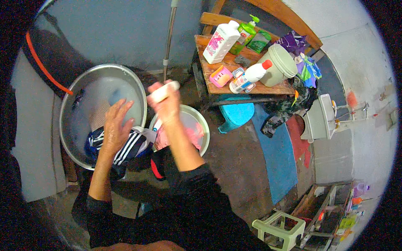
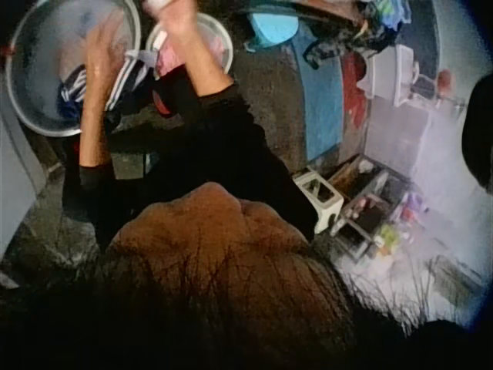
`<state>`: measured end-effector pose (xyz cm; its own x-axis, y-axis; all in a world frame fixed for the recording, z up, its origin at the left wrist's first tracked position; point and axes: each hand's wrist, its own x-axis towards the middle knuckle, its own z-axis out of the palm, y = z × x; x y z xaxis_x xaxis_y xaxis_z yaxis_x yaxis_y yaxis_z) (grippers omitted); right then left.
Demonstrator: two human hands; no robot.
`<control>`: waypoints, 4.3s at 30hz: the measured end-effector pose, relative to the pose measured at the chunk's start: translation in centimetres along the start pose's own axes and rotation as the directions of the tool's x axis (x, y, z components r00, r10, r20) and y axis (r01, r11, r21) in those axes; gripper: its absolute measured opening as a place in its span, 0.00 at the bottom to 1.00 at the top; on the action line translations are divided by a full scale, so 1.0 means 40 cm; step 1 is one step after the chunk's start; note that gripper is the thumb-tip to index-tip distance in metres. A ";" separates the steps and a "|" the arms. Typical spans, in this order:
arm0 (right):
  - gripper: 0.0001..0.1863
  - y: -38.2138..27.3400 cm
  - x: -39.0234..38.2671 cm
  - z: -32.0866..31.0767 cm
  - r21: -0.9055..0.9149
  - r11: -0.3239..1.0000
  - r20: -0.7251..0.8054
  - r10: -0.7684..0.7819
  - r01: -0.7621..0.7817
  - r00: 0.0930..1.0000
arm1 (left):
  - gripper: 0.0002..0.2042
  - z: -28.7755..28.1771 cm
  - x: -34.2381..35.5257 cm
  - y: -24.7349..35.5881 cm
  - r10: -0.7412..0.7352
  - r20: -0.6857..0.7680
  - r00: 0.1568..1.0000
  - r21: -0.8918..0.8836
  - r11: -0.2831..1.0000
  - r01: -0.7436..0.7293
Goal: The person hand-washes several garments in a metal basin using a washboard and bar soap. They scrub a dark garment, then a blue and white jacket, applying soap and rinsing each item in the basin.
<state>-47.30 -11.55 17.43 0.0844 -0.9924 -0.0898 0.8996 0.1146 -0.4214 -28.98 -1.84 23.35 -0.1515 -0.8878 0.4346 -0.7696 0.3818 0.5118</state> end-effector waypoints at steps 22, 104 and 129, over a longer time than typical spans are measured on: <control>0.22 -0.542 0.173 -0.216 -0.231 0.946 -0.351 -0.298 0.226 0.888 | 0.21 0.028 -0.484 -0.415 -0.637 -0.227 0.736 0.019 0.753 0.658; 0.15 0.474 -0.058 0.099 -0.926 -0.201 0.279 0.206 0.320 0.938 | 0.16 -0.231 -0.082 -0.319 -0.726 -0.304 0.617 -0.859 0.489 0.151; 0.15 0.703 0.015 -0.206 -0.677 -0.591 0.305 0.317 0.439 0.898 | 0.14 0.197 -0.250 -0.566 -0.699 0.035 0.715 0.313 0.687 0.656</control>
<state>-25.47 -8.53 -1.90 0.4918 -0.8685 0.0611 -0.7846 -0.4725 -0.4015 -14.91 -3.62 1.57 0.4077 -0.9102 -0.0729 -0.8219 -0.4006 0.4050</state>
